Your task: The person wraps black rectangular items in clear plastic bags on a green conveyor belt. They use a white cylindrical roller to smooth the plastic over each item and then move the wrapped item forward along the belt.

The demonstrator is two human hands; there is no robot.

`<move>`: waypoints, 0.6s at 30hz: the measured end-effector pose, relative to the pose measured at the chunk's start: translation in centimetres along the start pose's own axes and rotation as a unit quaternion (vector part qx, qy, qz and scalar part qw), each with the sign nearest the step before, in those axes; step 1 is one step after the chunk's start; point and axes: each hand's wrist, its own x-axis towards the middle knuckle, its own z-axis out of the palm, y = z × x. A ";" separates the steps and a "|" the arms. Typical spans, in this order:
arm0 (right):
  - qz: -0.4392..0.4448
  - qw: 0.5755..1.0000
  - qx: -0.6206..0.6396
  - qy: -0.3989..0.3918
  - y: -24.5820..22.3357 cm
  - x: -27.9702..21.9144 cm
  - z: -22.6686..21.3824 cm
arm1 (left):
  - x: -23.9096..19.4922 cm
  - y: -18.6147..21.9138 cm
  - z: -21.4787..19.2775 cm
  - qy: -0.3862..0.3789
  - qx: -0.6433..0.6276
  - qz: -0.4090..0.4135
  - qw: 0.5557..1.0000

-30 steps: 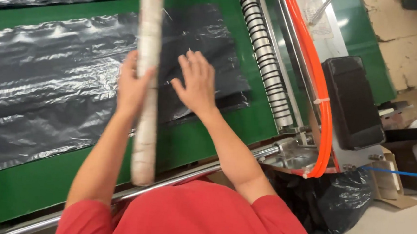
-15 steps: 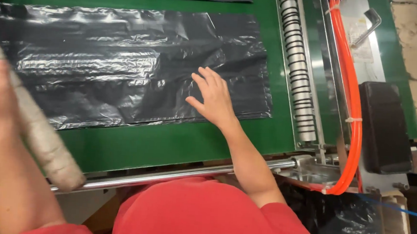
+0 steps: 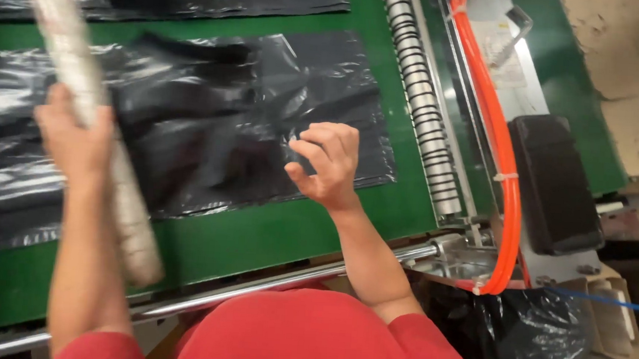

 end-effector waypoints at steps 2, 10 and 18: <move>-0.007 0.999 -0.004 0.043 1.4 -1.4 1.1 | -1.2 4.5 4.0 -0.010 -0.034 0.023 0.999; 0.086 0.993 -0.082 -0.023 4.9 -3.4 1.7 | -5.9 22.8 12.7 -0.178 -0.119 -0.020 0.977; 0.258 0.884 -0.202 -0.334 8.7 -9.2 4.5 | -6.0 23.1 11.1 -0.245 -0.115 0.005 0.963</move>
